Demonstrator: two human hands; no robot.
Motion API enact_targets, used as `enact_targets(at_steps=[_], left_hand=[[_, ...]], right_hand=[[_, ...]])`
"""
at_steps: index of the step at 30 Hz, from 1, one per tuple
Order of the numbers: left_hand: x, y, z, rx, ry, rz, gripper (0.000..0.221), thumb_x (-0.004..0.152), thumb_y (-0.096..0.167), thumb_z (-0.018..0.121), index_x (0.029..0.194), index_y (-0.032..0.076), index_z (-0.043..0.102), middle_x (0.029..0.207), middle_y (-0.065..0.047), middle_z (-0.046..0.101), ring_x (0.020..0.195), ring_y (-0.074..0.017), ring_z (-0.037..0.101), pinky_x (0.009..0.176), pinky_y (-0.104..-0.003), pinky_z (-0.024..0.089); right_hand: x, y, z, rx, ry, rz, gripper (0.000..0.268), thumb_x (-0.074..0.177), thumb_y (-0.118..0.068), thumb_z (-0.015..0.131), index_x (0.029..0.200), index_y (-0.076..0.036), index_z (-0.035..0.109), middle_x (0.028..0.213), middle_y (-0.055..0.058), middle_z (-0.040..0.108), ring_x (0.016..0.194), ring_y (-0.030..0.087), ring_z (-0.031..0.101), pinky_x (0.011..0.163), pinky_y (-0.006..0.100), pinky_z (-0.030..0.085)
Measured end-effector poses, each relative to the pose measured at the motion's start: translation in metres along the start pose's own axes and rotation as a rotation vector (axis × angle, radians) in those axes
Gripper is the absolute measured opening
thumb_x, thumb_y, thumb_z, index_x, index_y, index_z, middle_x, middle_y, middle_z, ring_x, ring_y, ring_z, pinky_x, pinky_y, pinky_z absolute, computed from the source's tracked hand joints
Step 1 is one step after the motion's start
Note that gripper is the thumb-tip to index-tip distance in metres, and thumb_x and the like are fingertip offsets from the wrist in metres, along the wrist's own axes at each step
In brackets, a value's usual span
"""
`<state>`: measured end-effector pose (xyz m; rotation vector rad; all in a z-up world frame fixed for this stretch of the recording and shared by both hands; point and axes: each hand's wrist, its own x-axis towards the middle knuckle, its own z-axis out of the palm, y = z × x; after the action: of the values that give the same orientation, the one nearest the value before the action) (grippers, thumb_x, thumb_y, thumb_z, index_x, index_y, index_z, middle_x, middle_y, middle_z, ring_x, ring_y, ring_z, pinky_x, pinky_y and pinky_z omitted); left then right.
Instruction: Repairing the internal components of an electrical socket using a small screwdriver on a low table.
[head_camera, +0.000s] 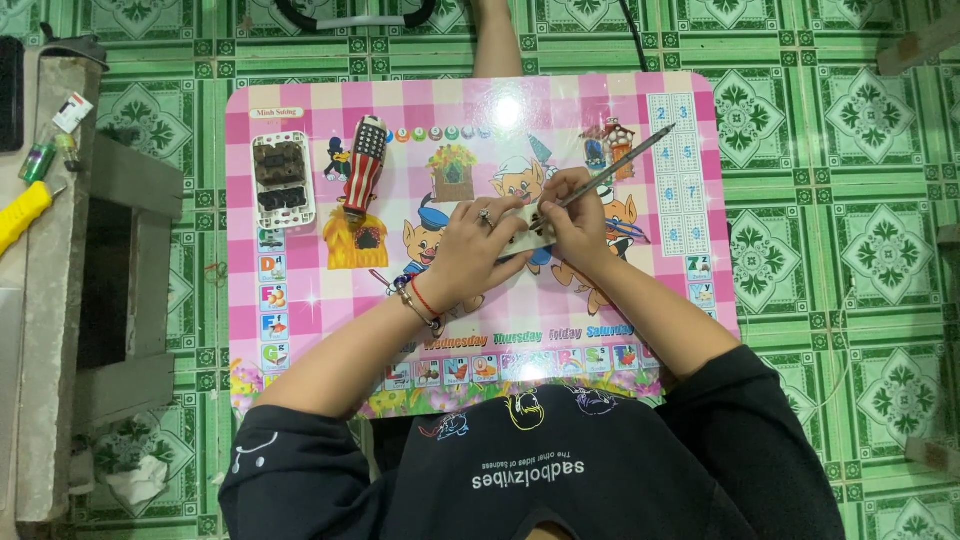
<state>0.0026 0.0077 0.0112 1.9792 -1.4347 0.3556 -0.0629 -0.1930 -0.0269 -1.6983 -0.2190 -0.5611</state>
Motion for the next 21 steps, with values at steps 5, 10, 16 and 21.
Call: enact_targets(at_steps=[5, 10, 16, 21], left_hand=[[0.001, 0.002, -0.001, -0.021, 0.008, 0.01, 0.032, 0.091, 0.041, 0.072, 0.108, 0.016, 0.06, 0.124, -0.007, 0.059, 0.11, -0.0282, 0.06, 0.086, -0.041, 0.047], [0.002, 0.003, 0.0, -0.023, -0.016, -0.03, 0.033, 0.092, 0.043, 0.07, 0.107, 0.017, 0.057, 0.123, -0.008, 0.06, 0.108, -0.0282, 0.06, 0.086, -0.042, 0.047], [0.004, 0.005, -0.002, 0.001, -0.006, -0.02, 0.034, 0.091, 0.044, 0.069, 0.107, 0.018, 0.054, 0.123, -0.007, 0.061, 0.107, -0.0282, 0.061, 0.082, -0.041, 0.046], [0.004, 0.004, -0.001, 0.006, 0.02, -0.013, 0.033, 0.092, 0.045, 0.066, 0.102, 0.017, 0.052, 0.119, -0.007, 0.062, 0.101, -0.0286, 0.063, 0.079, -0.04, 0.045]], right_hand=[[0.001, -0.001, -0.001, 0.085, 0.041, 0.089, 0.015, 0.101, -0.005, 0.052, 0.116, -0.004, 0.048, 0.079, 0.006, 0.059, 0.071, 0.014, 0.059, 0.066, 0.028, 0.046], [-0.003, 0.006, -0.003, -0.05, 0.044, 0.076, 0.014, 0.101, -0.007, 0.059, 0.113, -0.005, 0.053, 0.08, 0.009, 0.063, 0.072, 0.018, 0.063, 0.066, 0.03, 0.05], [0.001, 0.0, 0.002, -0.164, 0.062, 0.01, 0.015, 0.098, -0.003, 0.068, 0.109, -0.006, 0.059, 0.078, 0.011, 0.067, 0.069, 0.022, 0.068, 0.064, 0.031, 0.053], [0.0, 0.001, 0.005, -0.197, 0.078, -0.008, 0.016, 0.096, -0.009, 0.075, 0.104, -0.007, 0.061, 0.074, 0.009, 0.067, 0.06, 0.019, 0.064, 0.06, 0.029, 0.051]])
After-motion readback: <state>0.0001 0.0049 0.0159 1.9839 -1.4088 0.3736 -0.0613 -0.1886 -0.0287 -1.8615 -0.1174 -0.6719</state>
